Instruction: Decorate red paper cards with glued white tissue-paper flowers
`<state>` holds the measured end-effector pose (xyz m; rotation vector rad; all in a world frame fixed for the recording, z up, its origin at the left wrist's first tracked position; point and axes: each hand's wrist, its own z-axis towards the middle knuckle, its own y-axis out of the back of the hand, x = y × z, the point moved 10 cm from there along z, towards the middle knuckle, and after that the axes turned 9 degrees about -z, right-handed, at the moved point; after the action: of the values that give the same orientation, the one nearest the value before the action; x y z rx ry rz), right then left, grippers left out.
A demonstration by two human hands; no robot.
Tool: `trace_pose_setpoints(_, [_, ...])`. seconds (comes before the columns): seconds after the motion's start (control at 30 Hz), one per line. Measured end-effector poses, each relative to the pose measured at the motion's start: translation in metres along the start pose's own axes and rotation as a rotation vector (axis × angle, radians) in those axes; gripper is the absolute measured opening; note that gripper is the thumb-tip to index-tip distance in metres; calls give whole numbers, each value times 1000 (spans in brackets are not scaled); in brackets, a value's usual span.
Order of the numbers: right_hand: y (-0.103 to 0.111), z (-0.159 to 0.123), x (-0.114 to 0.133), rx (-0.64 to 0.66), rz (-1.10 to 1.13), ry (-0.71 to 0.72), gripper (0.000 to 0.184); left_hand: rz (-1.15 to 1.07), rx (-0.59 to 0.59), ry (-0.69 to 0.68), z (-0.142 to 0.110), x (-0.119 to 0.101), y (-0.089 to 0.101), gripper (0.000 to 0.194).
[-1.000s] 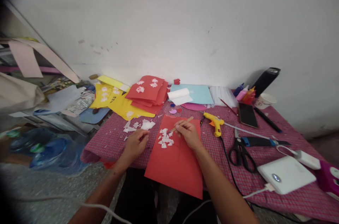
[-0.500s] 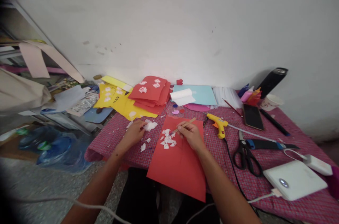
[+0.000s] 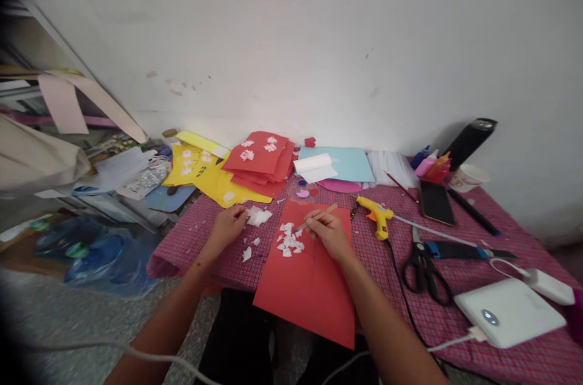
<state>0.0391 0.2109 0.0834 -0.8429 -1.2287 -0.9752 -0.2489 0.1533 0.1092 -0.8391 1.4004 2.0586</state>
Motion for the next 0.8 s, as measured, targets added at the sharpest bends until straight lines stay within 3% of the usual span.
trace_pose_setpoints(0.1, [1,1,1,-5,0,16,19,-255,-57,115,-6,-2,6,17])
trace_pose_setpoints(0.17, [2,1,0,-13,10,19,20,-519,-72,178,-14,-9,-2,18])
trace_pose_setpoints(0.27, [0,0,-1,-5,55,0,21,-938,-52,353,-31,-19,-37,24])
trace_pose_setpoints(0.37, [-6,-2,-1,40,97,-10,21,-1213,-16,469,-47,-34,-77,33])
trace_pose_setpoints(0.53, [-11,-2,-3,65,76,-23,23,-1336,4,567,-62,-42,-116,39])
trace_pose_setpoints(0.8, [-13,0,-3,77,17,3,25,-1394,11,555,-65,-46,-124,40])
